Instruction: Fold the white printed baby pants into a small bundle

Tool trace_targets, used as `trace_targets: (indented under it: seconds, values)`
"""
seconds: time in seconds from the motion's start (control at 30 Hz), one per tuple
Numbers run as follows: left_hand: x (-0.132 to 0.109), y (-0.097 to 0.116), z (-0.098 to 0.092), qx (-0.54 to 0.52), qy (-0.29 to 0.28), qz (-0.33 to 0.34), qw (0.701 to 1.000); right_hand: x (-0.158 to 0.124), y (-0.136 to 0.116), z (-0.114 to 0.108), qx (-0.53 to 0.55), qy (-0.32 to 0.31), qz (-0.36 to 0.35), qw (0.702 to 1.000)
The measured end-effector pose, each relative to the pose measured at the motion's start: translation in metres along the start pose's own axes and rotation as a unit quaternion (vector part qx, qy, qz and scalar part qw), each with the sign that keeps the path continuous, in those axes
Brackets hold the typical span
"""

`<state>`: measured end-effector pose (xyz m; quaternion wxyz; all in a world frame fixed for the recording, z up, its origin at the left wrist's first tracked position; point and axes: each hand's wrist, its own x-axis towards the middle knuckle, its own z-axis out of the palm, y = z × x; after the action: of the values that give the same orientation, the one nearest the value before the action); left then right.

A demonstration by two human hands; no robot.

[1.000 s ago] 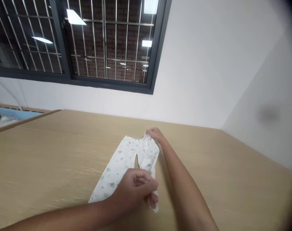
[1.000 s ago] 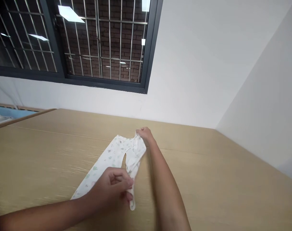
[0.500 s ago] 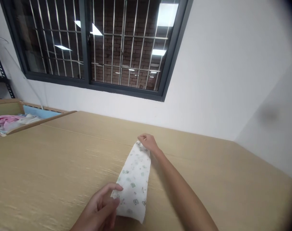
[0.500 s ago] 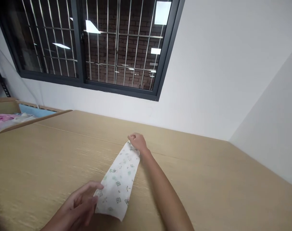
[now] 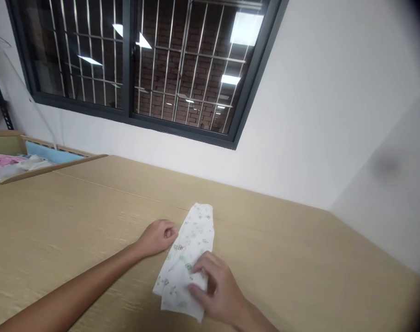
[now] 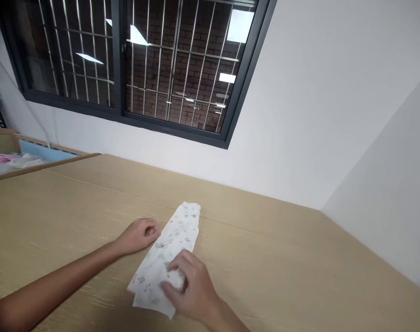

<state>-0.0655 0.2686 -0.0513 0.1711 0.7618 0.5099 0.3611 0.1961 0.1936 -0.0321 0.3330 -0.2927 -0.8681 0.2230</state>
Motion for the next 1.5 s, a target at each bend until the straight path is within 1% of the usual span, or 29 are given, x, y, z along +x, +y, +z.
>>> trace_targets:
  seconds: [0.07,0.17,0.23,0.3,0.4,0.47,0.53,0.6,0.67,0.73,0.8,0.87,0.97,1.07,1.13,1.23,1.3,1.33,1.37,1.43,1.5]
  values:
    - [-0.006,-0.005,-0.002,0.021,-0.019,0.002,1.000,-0.001,-0.012,0.015,-0.029,-0.038,-0.036,0.998]
    - [-0.010,-0.005,-0.002,0.033,-0.038,0.009,0.999,0.000,-0.022,0.039,-0.125,-0.075,-0.083,0.986]
    - [-0.011,-0.004,-0.001,0.034,-0.039,0.019,0.998,-0.001,-0.025,0.050,-0.172,-0.081,-0.094,0.977]
    - [-0.011,-0.005,0.001,0.035,-0.035,0.027,0.998,0.000,-0.027,0.052,-0.185,-0.072,-0.093,0.976]
    - [-0.011,-0.007,0.004,0.037,-0.019,0.027,0.999,0.010,-0.037,0.043,-0.171,-0.044,-0.081,0.981]
    - [-0.010,-0.009,0.005,0.035,-0.007,0.023,0.999,0.022,-0.046,0.036,-0.160,-0.022,-0.060,0.985]
    - [-0.010,-0.009,0.004,0.032,0.003,0.018,0.999,0.034,-0.054,0.034,-0.150,-0.005,-0.040,0.988]
    - [-0.009,-0.010,0.002,0.030,0.014,0.010,0.999,0.042,-0.058,0.040,-0.125,-0.013,-0.021,0.992]
    - [-0.009,-0.010,-0.001,0.028,0.026,0.004,0.999,0.043,-0.056,0.049,-0.085,-0.033,-0.004,0.996]
    - [-0.009,-0.011,-0.004,0.024,0.036,0.006,0.999,0.039,-0.052,0.056,-0.053,-0.043,0.004,0.998]
    - [-0.009,-0.009,-0.006,0.015,0.037,0.020,0.999,0.030,-0.045,0.057,-0.043,-0.048,-0.002,0.998]
    - [-0.010,-0.004,-0.008,0.004,0.031,0.045,0.998,0.021,-0.038,0.053,-0.045,-0.061,-0.009,0.997]
    - [-0.015,0.012,-0.008,-0.012,0.016,0.092,0.996,0.009,-0.025,0.042,-0.055,-0.080,-0.021,0.995]
    - [-0.026,0.032,-0.001,-0.036,-0.001,0.176,0.984,-0.002,-0.012,0.028,-0.034,-0.081,-0.042,0.995]
    - [-0.035,0.042,0.009,-0.051,-0.020,0.251,0.966,-0.008,-0.005,0.017,0.001,-0.070,-0.032,0.997]
    - [-0.046,0.048,0.028,-0.046,-0.046,0.340,0.938,-0.007,0.004,-0.002,0.035,-0.008,0.014,0.999]
    - [-0.052,0.050,0.037,-0.026,-0.067,0.387,0.919,0.002,0.011,-0.014,0.035,0.046,0.039,0.998]
    - [-0.054,0.052,0.040,-0.011,-0.078,0.407,0.910,0.010,0.016,-0.018,0.034,0.059,0.047,0.997]
    - [-0.055,0.054,0.043,0.006,-0.084,0.426,0.901,0.020,0.021,-0.022,0.033,0.059,0.053,0.996]
    - [-0.057,0.059,0.046,0.047,-0.082,0.454,0.886,0.042,0.035,-0.027,0.015,0.022,0.056,0.998]
    - [-0.057,0.062,0.053,0.088,-0.072,0.478,0.871,0.066,0.052,-0.028,-0.036,-0.047,0.058,0.997]
